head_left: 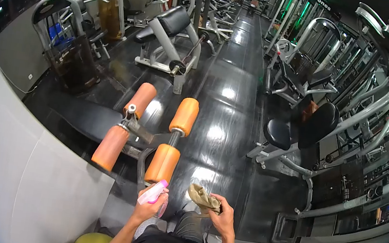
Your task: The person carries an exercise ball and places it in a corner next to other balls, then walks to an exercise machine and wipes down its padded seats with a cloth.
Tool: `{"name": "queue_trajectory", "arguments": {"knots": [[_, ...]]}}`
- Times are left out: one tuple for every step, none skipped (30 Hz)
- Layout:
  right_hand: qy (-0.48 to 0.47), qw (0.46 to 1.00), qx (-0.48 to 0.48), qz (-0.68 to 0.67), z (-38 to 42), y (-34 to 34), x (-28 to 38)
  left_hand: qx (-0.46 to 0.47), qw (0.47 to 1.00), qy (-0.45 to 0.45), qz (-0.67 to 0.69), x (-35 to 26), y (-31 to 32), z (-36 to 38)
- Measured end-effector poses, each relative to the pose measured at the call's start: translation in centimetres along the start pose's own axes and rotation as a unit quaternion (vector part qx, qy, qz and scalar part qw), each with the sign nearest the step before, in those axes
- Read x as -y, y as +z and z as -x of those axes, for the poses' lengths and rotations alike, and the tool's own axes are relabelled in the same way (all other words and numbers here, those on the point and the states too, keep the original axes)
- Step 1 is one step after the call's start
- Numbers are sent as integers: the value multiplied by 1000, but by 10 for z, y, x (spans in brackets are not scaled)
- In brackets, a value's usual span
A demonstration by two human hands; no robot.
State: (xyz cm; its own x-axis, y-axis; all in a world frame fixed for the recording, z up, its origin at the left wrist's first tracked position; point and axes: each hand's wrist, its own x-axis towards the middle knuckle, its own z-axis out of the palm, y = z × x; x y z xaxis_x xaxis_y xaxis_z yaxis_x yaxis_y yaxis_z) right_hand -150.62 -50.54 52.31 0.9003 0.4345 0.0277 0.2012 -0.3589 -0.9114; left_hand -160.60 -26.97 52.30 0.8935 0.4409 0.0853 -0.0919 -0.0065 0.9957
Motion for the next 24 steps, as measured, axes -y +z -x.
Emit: {"name": "queue_trajectory", "arguments": {"knots": [[-16, 1000, -17, 5, -15, -3, -5, 11, 1000, -4, -15, 1, 4, -19], [-14, 999, -42, -5, -31, -7, -8, 17, 999, 11, -48, 5, 9, -37], [-13, 999, -44, -7, -47, -9, -16, 19, 998, 11, -50, 8, 15, -55], [-47, 997, -60, -7, -66, -14, -24, 12, 1000, 2, -19, 10, 24, -74], [-83, 994, -78, -6, -87, -21, -31, 5, 1000, -4, 13, 13, 33, -94], [-104, 992, -75, 0, -108, -29, -31, 2, 999, -24, 34, 17, 41, -112], [-107, 991, -77, 2, -129, -36, -35, 3, 999, -21, 36, 19, 51, -132], [-82, 992, -89, -45, -153, -42, -39, -7, 999, -35, 33, 22, 61, -155], [-54, 990, -99, -91, -174, -49, -43, -17, 998, -51, 30, 24, 72, -175], [-43, 987, -103, -119, -195, -54, -48, -26, 996, -66, 54, 27, 83, -196], [-50, 987, -105, -112, -216, -62, -51, -26, 996, -63, 56, 33, 92, -219], [-51, 988, -90, -119, -239, -69, -55, -32, 998, -37, 46, 38, 100, -242], [-49, 988, -73, -127, -259, -74, -58, -40, 998, -14, 36, 42, 107, -261], [-49, 988, -71, -128, -280, -79, -59, -54, 997, -17, 45, 44, 116, -279], [-23, 982, -84, -167, -303, -83, -57, -56, 997, -19, 44, 46, 123, -296], [4, 974, -96, -205, -323, -89, -56, -55, 998, 2, 12, 49, 129, -314], [4, 975, -92, -203, -341, -94, -63, -54, 998, 24, -19, 51, 135, -329], [6, 965, -107, -241, -366, -98, -70, -54, 998, 13, -6, 47, 143, -346], [7, 952, -121, -279, -388, -103, -75, -58, 998, 14, -5, 43, 150, -363], [19, 932, -115, -343, -407, -107, -80, -58, 998, 7, 29, 37, 156, -380], [20, 932, -112, -344, -426, -113, -82, -56, 996, 0, 63, 34, 162, -397], [52, 913, -87, -396, -445, -118, -87, -57, 996, -2, 63, 37, 167, -414], [83, 889, -63, -446, -465, -123, -91, -67, 996, -2, 57, 42, 172, -433], [98, 876, -49, -469, -482, -125, -96, -77, 996, 0, 52, 49, 176, -450]]}}
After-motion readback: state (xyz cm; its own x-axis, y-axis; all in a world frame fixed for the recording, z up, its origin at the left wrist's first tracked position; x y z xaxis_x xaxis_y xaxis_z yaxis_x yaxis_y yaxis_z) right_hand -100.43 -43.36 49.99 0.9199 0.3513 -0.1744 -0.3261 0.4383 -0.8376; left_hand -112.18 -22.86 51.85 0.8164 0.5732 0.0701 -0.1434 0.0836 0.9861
